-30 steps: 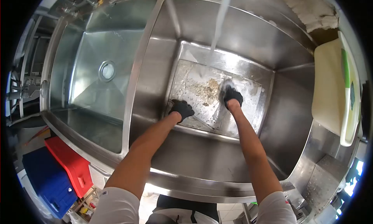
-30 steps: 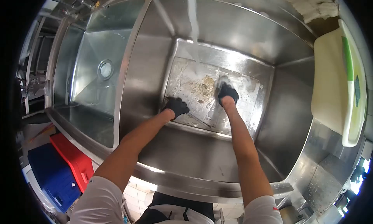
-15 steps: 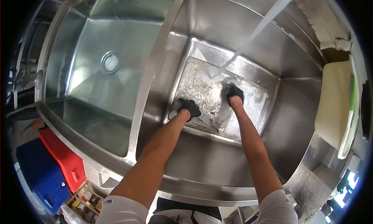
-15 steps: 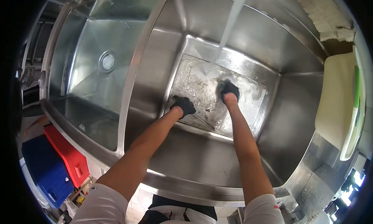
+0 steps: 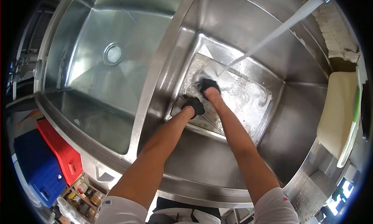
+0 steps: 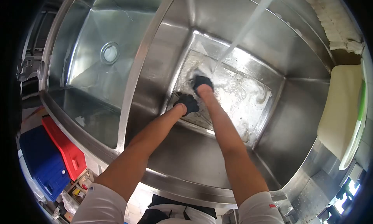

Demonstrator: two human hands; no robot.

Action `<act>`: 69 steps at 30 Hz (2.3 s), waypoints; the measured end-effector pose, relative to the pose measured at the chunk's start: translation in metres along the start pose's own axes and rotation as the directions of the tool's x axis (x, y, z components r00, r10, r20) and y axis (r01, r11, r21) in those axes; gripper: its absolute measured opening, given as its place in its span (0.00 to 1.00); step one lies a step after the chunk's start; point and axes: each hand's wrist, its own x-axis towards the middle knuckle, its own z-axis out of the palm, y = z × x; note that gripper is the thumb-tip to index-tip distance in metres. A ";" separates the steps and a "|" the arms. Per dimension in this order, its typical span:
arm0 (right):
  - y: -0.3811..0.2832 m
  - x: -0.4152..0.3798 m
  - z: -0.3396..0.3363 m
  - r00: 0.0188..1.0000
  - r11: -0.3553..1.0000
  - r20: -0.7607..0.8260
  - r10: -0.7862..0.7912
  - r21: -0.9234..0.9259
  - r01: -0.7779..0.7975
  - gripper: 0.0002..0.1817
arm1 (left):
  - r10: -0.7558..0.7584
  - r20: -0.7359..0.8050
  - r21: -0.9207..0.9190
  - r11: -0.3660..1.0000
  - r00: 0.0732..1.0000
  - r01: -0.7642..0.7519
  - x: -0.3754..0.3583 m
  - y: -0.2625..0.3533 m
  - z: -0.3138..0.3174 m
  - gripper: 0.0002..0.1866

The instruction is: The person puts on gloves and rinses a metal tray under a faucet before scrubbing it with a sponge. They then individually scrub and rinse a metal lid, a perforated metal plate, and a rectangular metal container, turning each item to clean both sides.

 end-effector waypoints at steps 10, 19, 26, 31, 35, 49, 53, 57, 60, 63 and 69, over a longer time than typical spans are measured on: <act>0.058 0.064 0.002 0.957 0.993 -0.285 -0.043 -0.120 0.009 0.24 | 0.223 0.042 0.256 0.940 0.974 -0.227 -0.007 -0.005 -0.007 0.13; 0.009 -0.116 -0.056 0.908 0.940 0.320 0.271 -0.291 -0.178 0.17 | 0.103 0.060 0.103 0.989 0.993 -0.109 0.004 -0.002 -0.003 0.16; 0.118 -0.133 -0.081 0.958 0.947 -0.061 0.281 -0.147 -0.287 0.21 | 0.171 0.081 0.271 0.944 0.982 -0.187 0.003 0.003 0.003 0.19; 0.115 -0.109 -0.104 0.923 0.895 -0.137 0.360 -0.229 -0.383 0.17 | 0.173 -0.001 0.267 0.949 0.985 -0.167 0.002 0.000 0.005 0.14; 0.072 -0.161 -0.079 0.942 0.712 -0.060 0.331 -0.640 -0.291 0.17 | 0.207 -0.031 0.238 0.952 0.978 -0.194 -0.004 -0.001 0.000 0.14; -0.017 -0.092 -0.057 0.971 0.970 0.116 0.209 -0.151 -0.191 0.27 | 0.204 -0.030 0.207 0.959 0.979 -0.193 0.003 0.000 0.002 0.13; 0.039 -0.170 -0.071 0.916 0.964 0.307 0.256 -0.146 -0.221 0.28 | 0.210 0.054 0.336 0.917 0.976 -0.216 0.005 0.008 0.000 0.13; 0.036 -0.280 -0.156 0.791 0.879 0.384 0.476 -0.244 -0.410 0.36 | 0.120 0.025 0.235 0.964 0.992 -0.123 -0.014 0.040 -0.002 0.13; 0.074 -0.364 -0.178 0.850 0.902 0.342 0.401 -0.312 -0.300 0.36 | 0.289 0.005 0.191 0.939 0.957 -0.285 -0.043 0.058 -0.030 0.14; 0.063 -0.426 -0.196 0.671 0.114 0.465 0.577 0.768 -0.630 0.35 | 0.373 -0.247 -0.009 0.922 0.894 -0.387 -0.065 0.090 -0.064 0.15; 0.030 -0.494 -0.237 0.892 0.905 -0.151 0.426 0.062 -0.422 0.34 | 0.076 -0.444 -0.437 0.852 0.893 -0.289 -0.091 0.128 -0.198 0.23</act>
